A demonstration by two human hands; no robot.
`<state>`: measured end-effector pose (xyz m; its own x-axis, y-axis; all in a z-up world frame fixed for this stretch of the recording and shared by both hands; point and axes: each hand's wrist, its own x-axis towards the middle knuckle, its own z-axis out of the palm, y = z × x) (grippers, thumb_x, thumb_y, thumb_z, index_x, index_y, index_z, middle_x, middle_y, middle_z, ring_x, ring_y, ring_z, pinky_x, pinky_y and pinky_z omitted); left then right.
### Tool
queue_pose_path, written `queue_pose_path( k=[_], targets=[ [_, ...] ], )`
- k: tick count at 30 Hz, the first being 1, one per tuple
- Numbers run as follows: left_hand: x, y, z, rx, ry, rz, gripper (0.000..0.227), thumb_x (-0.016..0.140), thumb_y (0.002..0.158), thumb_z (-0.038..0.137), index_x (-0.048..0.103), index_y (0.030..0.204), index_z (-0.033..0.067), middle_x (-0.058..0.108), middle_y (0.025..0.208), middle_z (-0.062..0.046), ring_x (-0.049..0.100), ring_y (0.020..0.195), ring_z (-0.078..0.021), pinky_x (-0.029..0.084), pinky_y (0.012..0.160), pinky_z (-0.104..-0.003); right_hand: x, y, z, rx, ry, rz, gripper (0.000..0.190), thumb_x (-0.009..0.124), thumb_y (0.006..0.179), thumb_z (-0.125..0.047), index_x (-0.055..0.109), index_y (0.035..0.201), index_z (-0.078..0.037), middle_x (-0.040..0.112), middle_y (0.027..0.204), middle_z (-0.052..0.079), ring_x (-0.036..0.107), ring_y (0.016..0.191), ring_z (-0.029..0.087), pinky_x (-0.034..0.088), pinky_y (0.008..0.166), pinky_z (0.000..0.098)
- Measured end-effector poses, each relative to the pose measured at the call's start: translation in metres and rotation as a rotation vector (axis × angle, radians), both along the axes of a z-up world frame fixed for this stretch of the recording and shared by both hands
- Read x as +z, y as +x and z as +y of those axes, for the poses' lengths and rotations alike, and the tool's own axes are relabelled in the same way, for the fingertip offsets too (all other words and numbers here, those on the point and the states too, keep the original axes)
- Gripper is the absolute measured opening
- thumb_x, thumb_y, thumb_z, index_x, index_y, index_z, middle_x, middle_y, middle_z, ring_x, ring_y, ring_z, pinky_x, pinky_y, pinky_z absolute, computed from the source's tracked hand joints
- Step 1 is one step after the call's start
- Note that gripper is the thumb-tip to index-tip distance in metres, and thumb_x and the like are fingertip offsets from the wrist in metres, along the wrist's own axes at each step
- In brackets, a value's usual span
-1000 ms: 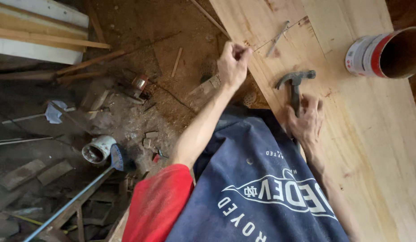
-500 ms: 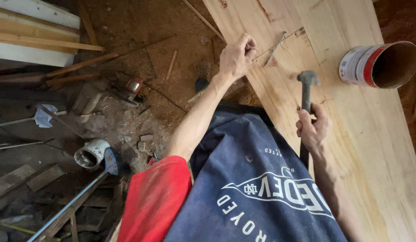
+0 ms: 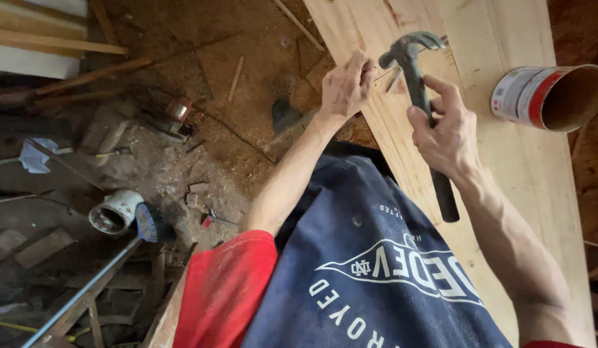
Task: The person uses an angle grinder to smooth the edge of a wooden plank, then positions a large plywood sheet on a workbench. They retrieve a hammer and nails from a can and proceed to hammer multiple nails into the plywood to secure it.
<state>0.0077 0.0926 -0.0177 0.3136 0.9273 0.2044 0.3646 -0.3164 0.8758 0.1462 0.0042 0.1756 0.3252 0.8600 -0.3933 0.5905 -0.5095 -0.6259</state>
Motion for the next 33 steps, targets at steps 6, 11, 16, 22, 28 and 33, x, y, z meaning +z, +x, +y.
queue_pose_path(
  k=[6, 11, 16, 22, 28, 33],
  targets=[
    [-0.005, 0.000, -0.002, 0.025, 0.011, -0.027, 0.017, 0.067, 0.093, 0.012, 0.052, 0.099, 0.0112, 0.068, 0.077, -0.009, 0.070, 0.067, -0.0299, 0.053, 0.058, -0.041, -0.003, 0.004, 0.019, 0.180, -0.064, -0.118, 0.047, 0.069, 0.099, -0.015, 0.057, 0.143, -0.004, 0.075, 0.091, 0.021, 0.072, 0.069, 0.028, 0.057, 0.067, 0.0407],
    [-0.016, -0.006, 0.003, -0.106, -0.222, 0.002, 0.018, 0.066, 0.100, 0.017, 0.049, 0.101, 0.0101, 0.067, 0.071, -0.008, 0.069, 0.059, -0.0223, 0.053, 0.054, -0.037, -0.001, 0.009, 0.020, 0.180, 0.021, -0.109, 0.049, 0.070, 0.100, -0.013, 0.057, 0.145, -0.002, 0.075, 0.093, 0.020, 0.073, 0.075, 0.024, 0.058, 0.071, 0.0379],
    [-0.013, -0.013, 0.001, -0.143, -0.194, 0.087, 0.009, 0.058, 0.103, 0.015, 0.049, 0.104, 0.0110, 0.068, 0.072, -0.008, 0.067, 0.060, -0.0217, 0.053, 0.051, -0.036, 0.004, 0.002, 0.018, 0.079, -0.126, 0.002, 0.048, 0.069, 0.098, -0.011, 0.056, 0.144, -0.003, 0.073, 0.093, 0.016, 0.069, 0.067, 0.016, 0.056, 0.057, 0.0334],
    [-0.004, -0.014, 0.003, -0.115, -0.041, 0.044, 0.010, 0.057, 0.101, 0.012, 0.049, 0.105, 0.0108, 0.068, 0.075, -0.007, 0.069, 0.067, -0.0256, 0.053, 0.057, -0.039, 0.008, -0.002, 0.014, -0.002, -0.196, 0.097, 0.050, 0.068, 0.096, -0.011, 0.054, 0.144, -0.005, 0.073, 0.095, 0.014, 0.064, 0.059, 0.015, 0.052, 0.045, 0.0327],
    [-0.004, -0.016, 0.001, -0.125, 0.017, -0.024, 0.013, 0.059, 0.103, 0.009, 0.046, 0.104, 0.0082, 0.061, 0.075, -0.011, 0.065, 0.069, -0.0310, 0.051, 0.061, -0.043, 0.003, -0.002, 0.014, 0.115, -0.087, 0.040, 0.049, 0.071, 0.098, -0.012, 0.056, 0.144, -0.004, 0.075, 0.097, 0.016, 0.070, 0.067, 0.014, 0.055, 0.054, 0.0309],
    [-0.005, -0.016, 0.000, -0.138, -0.046, -0.050, 0.013, 0.058, 0.105, 0.007, 0.045, 0.106, 0.0066, 0.060, 0.077, -0.013, 0.063, 0.066, -0.0308, 0.050, 0.058, -0.044, 0.002, -0.003, 0.016, 0.071, -0.135, 0.001, 0.048, 0.070, 0.096, -0.013, 0.058, 0.142, -0.006, 0.075, 0.096, 0.018, 0.070, 0.063, 0.017, 0.055, 0.052, 0.0320]
  ],
)
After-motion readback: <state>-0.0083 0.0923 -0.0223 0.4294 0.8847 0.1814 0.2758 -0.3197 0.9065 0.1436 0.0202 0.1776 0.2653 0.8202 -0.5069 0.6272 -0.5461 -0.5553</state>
